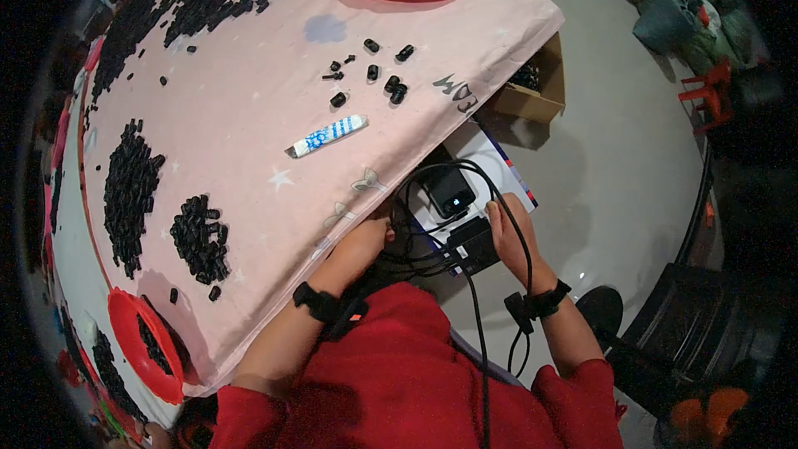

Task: Sorting small black plastic components into piles and inspecting them at a shared work table.

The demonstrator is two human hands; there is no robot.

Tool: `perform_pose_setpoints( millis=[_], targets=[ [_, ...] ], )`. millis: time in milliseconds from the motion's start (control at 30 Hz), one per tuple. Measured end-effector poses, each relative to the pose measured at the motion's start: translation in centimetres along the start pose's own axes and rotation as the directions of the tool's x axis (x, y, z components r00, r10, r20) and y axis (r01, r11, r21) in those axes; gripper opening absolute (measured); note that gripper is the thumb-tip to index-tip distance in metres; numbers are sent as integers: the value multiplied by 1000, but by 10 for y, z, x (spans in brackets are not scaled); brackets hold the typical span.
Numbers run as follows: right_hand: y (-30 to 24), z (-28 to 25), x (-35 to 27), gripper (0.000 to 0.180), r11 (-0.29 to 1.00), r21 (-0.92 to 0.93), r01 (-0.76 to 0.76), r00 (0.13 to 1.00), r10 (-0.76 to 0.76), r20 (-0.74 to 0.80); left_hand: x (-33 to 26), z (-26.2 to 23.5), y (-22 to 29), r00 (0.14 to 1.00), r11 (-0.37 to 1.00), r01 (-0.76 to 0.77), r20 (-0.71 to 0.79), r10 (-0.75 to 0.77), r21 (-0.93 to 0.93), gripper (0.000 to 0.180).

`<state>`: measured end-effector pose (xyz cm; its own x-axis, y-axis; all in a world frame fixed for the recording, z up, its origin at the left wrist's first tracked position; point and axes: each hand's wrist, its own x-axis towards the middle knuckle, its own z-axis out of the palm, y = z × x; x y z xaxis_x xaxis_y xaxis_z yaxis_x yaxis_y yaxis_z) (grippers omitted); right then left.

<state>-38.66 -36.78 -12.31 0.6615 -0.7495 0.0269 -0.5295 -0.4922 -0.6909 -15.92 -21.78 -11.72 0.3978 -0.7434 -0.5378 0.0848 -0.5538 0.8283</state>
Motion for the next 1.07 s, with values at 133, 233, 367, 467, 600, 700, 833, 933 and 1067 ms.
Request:
perform_pose_setpoints(
  millis=[133, 233, 367, 467, 600, 700, 833, 933, 1067],
  targets=[
    [18, -5, 16, 24, 988, 47, -150, 979, 141, 148, -29, -29, 11, 968, 977, 13, 244, -66, 211, 30],
    [22, -10, 27, 26, 978, 53, -201, 954, 183, 239, -69, -50, 16, 965, 999, 25, 261, -33, 33, 28],
    [19, -9, 35, 25, 974, 45, -222, 923, 195, 332, -116, -82, 25, 980, 996, 67, 186, -77, 61, 27],
    [21, -9, 37, 25, 972, 7, -233, 914, 217, 343, -137, -103, 10, 975, 968, 141, 142, -173, 208, 26],
    [19, -12, 37, 27, 944, 15, -331, 881, 303, 364, -159, -124, -23, 959, 946, 230, 111, -260, 228, 27],
    [23, -15, 36, 28, 956, -5, -293, 885, 273, 378, -172, -132, -54, 959, 913, 240, 67, -276, 329, 27],
    [13, -21, 36, 28, 958, -21, -287, 880, 272, 389, -176, -135, -81, 979, 726, 151, 1, -204, 671, 32],
    [16, -21, 35, 28, 971, -21, -238, 896, 228, 382, -172, -132, -103, 989, 546, 147, -116, -91, 824, 33],
    [8, -26, 32, 27, 965, -53, -256, 888, 256, 383, -219, -114, -207, 989, 736, 142, -133, -71, 662, 48]
  ],
)
